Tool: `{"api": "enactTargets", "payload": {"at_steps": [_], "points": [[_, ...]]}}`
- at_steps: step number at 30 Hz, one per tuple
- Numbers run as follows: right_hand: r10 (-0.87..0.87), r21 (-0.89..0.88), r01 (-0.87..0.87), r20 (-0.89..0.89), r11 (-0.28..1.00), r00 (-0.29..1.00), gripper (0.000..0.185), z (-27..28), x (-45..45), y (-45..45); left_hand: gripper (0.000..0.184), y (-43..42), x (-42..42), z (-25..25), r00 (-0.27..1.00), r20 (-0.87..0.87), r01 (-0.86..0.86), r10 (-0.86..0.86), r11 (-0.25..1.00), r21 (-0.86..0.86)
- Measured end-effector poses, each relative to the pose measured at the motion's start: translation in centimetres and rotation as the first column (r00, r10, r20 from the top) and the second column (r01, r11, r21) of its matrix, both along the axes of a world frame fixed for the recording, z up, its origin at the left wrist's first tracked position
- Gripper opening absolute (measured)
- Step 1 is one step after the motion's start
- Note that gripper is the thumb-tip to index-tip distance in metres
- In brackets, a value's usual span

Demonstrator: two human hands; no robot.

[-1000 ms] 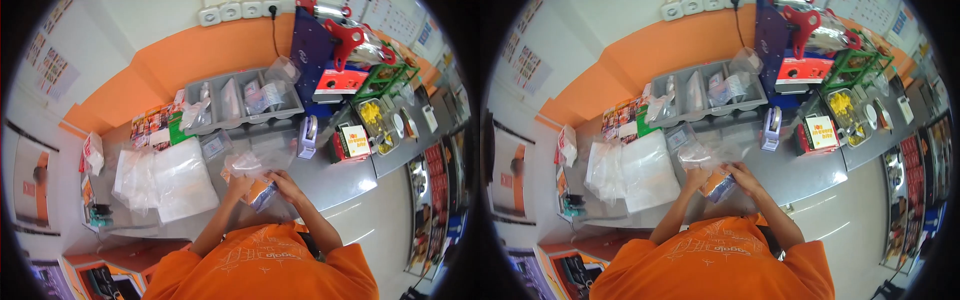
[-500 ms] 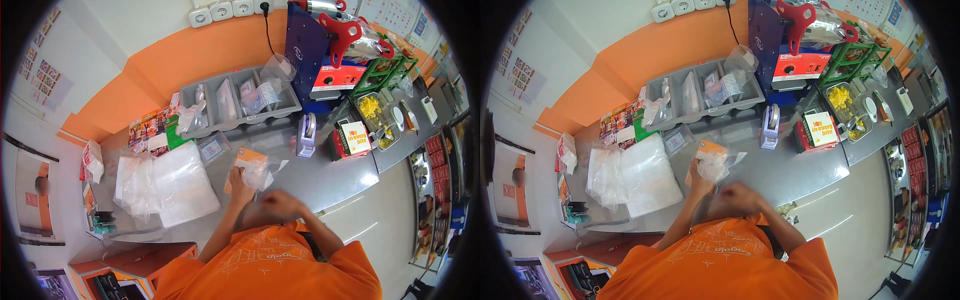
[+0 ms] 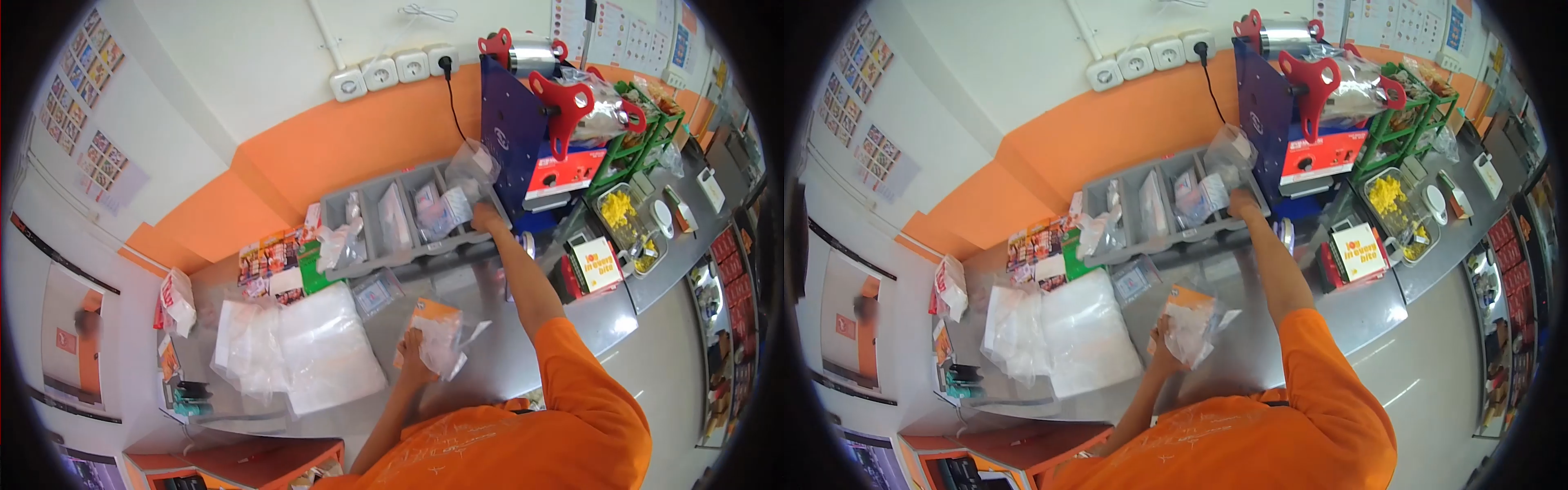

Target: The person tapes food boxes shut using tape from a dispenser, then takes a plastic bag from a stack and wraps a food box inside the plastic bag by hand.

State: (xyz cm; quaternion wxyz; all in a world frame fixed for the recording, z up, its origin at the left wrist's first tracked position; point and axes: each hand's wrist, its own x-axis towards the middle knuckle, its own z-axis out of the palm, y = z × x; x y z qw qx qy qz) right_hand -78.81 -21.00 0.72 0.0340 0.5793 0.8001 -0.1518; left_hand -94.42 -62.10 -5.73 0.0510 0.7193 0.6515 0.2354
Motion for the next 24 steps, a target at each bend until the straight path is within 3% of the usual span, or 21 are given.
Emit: {"api": "enactTargets", "payload": {"at_steps": [1,4,6,10,12,14,15,17,18,19,22,24], "points": [[-0.046,-0.001,0.046,-0.031,0.999,0.998,0.030,-0.5,-0.4,0.6,0.099,0.0,0.0,0.3,1.000,0.012,-0.004,0.005,0.999,-0.050],[-0.214,-0.047,0.209,-0.124,0.977,0.969,0.032,-3.9,-1.2,1.8,0.100,0.5,-0.2,4.4,0.952,0.306,0.073,-0.022,0.985,-0.156],[-0.370,-0.103,0.356,-0.190,0.929,0.909,0.032,-3.6,-1.4,1.1,0.100,0.3,-0.7,2.7,0.960,0.281,0.071,-0.018,0.982,-0.178],[-0.253,-0.046,0.249,-0.170,0.968,0.952,0.029,-2.1,-0.5,1.0,0.085,0.2,-0.6,3.3,0.971,0.239,0.020,0.003,0.995,-0.093],[-0.235,0.054,0.250,-0.193,0.967,0.952,0.026,0.1,0.0,-0.7,0.072,1.6,-0.5,5.8,0.710,0.701,0.093,0.071,0.977,-0.193],[-0.141,0.092,0.155,-0.142,0.984,0.980,0.024,0.9,0.6,-1.1,0.057,1.6,-0.1,5.9,0.295,0.928,0.084,0.227,0.961,-0.262],[-0.095,0.108,0.108,-0.116,0.988,0.989,0.023,1.0,0.9,-1.1,0.049,1.6,0.0,5.2,0.078,0.949,0.029,0.304,0.951,-0.307],[-0.092,0.204,0.128,-0.175,0.971,0.980,0.022,1.2,1.1,-1.3,0.034,1.3,-0.7,4.3,0.304,0.925,-0.079,0.230,0.973,-0.216],[-0.090,0.251,0.141,-0.205,0.957,0.975,0.021,1.3,1.3,-1.4,0.027,1.1,-1.9,4.6,0.693,0.716,-0.067,0.081,0.997,-0.048],[-0.064,0.228,0.107,-0.190,0.968,0.980,0.021,1.4,1.5,-1.4,0.022,1.0,-2.6,4.9,0.937,0.343,0.023,-0.057,0.994,0.103],[0.025,0.171,0.003,-0.161,0.985,0.987,0.019,0.7,2.2,-0.7,0.013,1.6,-1.7,7.2,0.835,0.548,0.008,-0.047,0.997,0.073],[0.094,0.151,-0.070,-0.151,0.986,0.984,0.015,-0.5,2.4,-0.1,0.013,1.3,-1.4,5.6,0.744,0.668,-0.052,0.012,0.998,0.040]]}}
